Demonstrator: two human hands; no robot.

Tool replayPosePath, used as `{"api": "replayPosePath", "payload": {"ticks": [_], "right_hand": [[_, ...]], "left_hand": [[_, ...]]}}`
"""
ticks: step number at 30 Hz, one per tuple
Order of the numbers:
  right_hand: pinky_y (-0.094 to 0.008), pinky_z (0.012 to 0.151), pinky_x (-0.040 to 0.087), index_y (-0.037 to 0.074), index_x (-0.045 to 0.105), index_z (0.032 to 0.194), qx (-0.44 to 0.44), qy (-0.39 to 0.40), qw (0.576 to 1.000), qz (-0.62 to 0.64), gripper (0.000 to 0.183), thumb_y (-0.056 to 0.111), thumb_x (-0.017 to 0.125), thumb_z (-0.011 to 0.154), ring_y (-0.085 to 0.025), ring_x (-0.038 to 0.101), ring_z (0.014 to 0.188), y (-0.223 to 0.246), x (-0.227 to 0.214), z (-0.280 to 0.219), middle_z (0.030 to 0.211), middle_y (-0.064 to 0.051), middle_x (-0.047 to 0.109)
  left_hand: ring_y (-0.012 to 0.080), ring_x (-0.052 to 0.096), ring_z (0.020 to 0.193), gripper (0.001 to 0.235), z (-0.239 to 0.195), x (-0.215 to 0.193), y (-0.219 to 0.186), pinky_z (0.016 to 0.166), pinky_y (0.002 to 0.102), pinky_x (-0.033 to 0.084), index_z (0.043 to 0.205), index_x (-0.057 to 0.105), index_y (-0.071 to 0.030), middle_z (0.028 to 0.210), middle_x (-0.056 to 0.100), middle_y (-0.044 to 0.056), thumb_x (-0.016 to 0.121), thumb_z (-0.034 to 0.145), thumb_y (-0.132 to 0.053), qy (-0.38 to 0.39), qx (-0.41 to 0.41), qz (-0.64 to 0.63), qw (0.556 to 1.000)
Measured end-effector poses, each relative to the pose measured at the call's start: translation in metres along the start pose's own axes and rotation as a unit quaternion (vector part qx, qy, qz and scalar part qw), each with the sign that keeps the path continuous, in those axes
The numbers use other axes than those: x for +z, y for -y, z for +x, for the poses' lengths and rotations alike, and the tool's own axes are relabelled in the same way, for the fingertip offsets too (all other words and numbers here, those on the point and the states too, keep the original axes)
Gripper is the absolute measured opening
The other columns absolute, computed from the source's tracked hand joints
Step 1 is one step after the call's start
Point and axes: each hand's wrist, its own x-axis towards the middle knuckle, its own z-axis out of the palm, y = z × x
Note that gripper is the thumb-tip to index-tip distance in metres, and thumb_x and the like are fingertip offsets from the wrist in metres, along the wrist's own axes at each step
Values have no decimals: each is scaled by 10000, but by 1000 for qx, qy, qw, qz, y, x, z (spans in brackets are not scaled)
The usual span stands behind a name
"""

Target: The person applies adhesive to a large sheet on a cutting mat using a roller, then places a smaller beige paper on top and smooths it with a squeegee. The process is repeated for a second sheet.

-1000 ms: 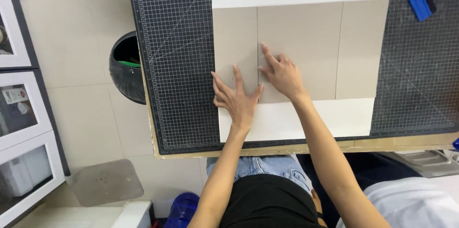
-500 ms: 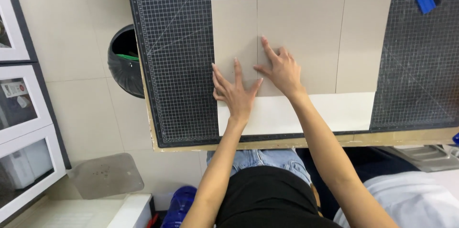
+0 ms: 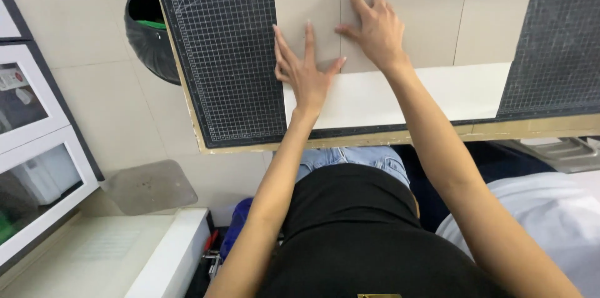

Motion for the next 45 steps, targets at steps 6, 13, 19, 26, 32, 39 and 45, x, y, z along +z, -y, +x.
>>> {"api": "replayPosePath", "payload": {"ticks": [6,13,19,26,32,39,45], "right_hand": [[-490,474,501,422,234,1573,-1,-16,1000,4,873,634,773,919,-354,605,832,0,3,1,1027,-111,509],[-480,479,513,434,233,1570,4,-17,1000,3,851,627,751,922,-346,586,862,1,5,1,1011,-107,498],[-486,479,510,432,240,1570,3,-18,1000,6,856,660,728,905,-328,591,874,0,5,1,1011,-101,488],[-407,949,441,-1,669,1258,-27,-293,933,208,407,173,838,932,-326,538,1070,-151,-19,26,1105,-170,558],[-681,1144,249,324,382,1642,243,-244,938,45,744,607,760,1068,-413,2,1489,-213,-39,58,1596,-196,-33],[-713,1197,175,342,228,1686,242,-183,953,-4,764,748,538,1118,-427,-63,1503,-178,-55,64,1610,-200,-105],[-735,1209,136,339,284,1701,261,-188,947,-17,681,737,365,1155,-432,-129,1466,-175,-39,73,1599,-190,-111]], "left_hand": [[422,293,1492,1052,0,12,8,998,560,419,1569,289,-445,1685,-66,211,806,726,-804,-32,24,12,999],[464,330,1456,1001,0,7,8,997,560,409,1568,299,-437,1672,-87,235,761,758,-800,-27,40,13,999],[446,210,1505,1100,8,-12,5,991,602,394,1588,219,-427,1641,-99,269,825,726,-741,66,29,63,995],[540,-138,1527,937,96,11,-8,1133,737,232,1657,88,-278,1617,-301,259,519,992,-779,-75,75,-14,994],[536,53,1545,957,180,50,-57,1159,634,355,1627,162,-310,1634,-32,358,434,926,-902,-191,2,119,974],[499,133,1548,800,175,39,-71,1222,644,336,1628,122,-322,1630,23,351,341,1029,-806,-185,-2,218,958],[566,82,1526,515,175,25,-77,1181,744,288,1595,179,-481,1650,-28,273,371,1127,-578,-110,42,194,974]]}}
